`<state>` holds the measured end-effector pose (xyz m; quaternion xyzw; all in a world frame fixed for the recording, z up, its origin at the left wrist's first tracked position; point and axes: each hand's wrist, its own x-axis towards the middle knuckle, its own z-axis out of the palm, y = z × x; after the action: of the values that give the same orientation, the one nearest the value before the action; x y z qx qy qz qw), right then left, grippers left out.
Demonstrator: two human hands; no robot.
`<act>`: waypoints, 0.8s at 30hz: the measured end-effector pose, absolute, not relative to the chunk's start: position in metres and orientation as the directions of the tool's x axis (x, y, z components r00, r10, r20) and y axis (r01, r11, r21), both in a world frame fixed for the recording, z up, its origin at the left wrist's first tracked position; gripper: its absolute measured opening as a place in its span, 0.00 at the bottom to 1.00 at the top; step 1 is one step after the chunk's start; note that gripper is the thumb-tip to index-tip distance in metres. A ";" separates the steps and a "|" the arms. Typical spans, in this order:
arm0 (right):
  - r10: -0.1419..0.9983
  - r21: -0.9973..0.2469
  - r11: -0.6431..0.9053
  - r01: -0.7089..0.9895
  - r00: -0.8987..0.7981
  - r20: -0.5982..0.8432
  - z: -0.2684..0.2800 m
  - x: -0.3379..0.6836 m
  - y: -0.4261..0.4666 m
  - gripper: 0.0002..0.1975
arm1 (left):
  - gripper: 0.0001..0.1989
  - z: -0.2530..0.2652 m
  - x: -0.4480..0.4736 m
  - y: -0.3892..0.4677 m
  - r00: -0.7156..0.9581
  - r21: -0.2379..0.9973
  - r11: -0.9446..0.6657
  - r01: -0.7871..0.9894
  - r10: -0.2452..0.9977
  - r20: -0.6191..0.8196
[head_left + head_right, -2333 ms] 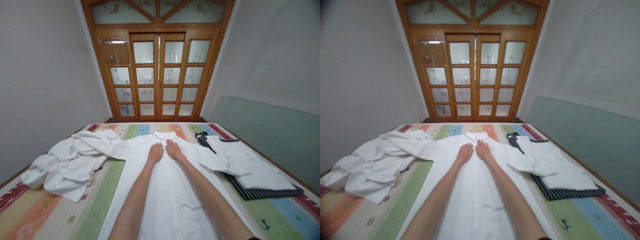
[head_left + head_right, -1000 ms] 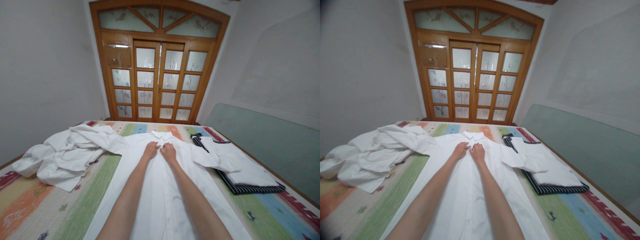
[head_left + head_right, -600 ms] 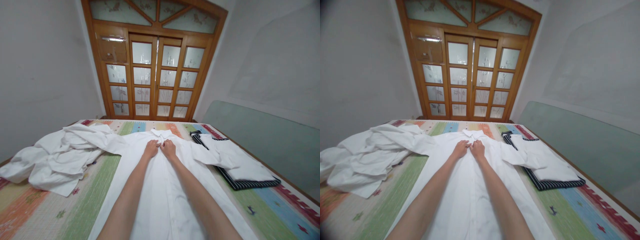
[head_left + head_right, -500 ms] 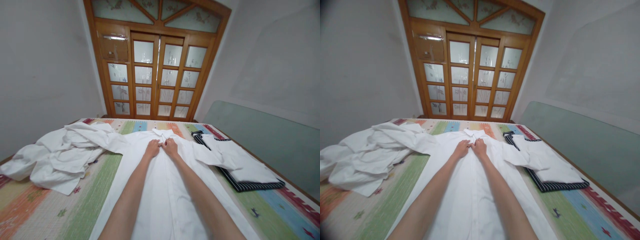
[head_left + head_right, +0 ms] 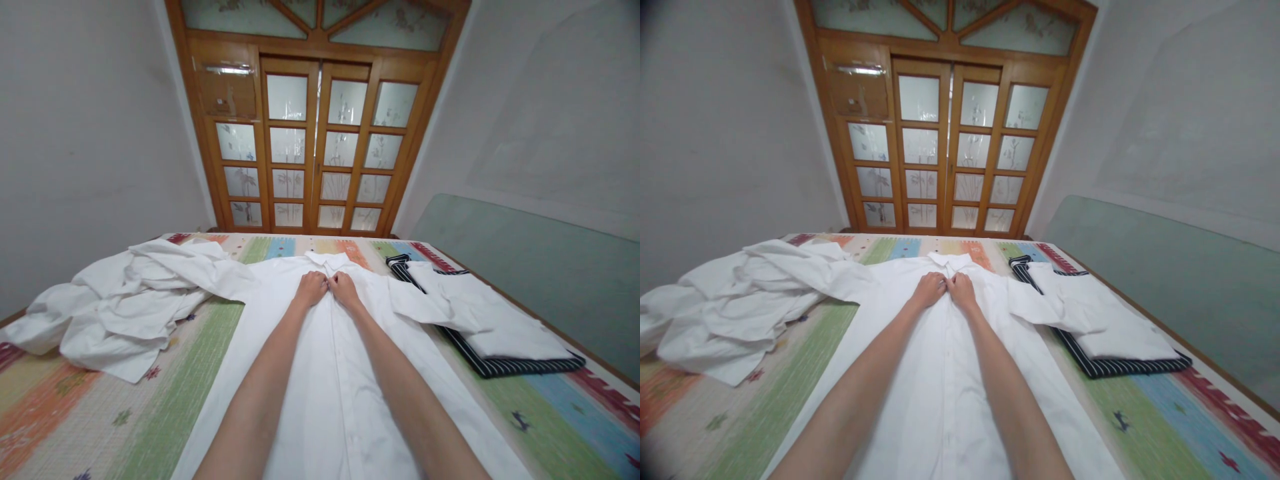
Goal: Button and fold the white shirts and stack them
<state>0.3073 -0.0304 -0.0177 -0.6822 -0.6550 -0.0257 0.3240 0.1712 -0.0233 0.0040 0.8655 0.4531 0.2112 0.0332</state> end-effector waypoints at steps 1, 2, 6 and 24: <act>0.880 -0.411 0.058 0.910 0.148 0.452 -0.017 0.307 -0.031 0.09 | 0.11 0.005 0.174 -0.023 0.496 0.237 -0.581 0.779 0.802 0.333; 0.882 -0.413 0.047 0.909 0.156 0.444 -0.017 0.307 -0.031 0.09 | 0.11 0.006 0.176 -0.023 0.492 0.226 -0.574 0.787 0.804 0.333; 0.885 -0.425 0.025 0.905 0.177 0.430 -0.015 0.306 -0.032 0.09 | 0.09 0.005 0.182 -0.020 0.451 0.236 -0.541 0.807 0.823 0.345; 0.884 -0.604 0.186 0.775 0.137 0.447 -0.018 0.310 -0.028 0.07 | 0.05 -0.006 0.177 -0.012 0.455 0.445 -0.605 0.660 0.794 0.403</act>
<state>0.3101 -0.0284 -0.0183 -0.6345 -0.6537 0.0669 0.4070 0.1770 -0.0118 -0.0058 0.8456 0.4299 0.2957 0.1127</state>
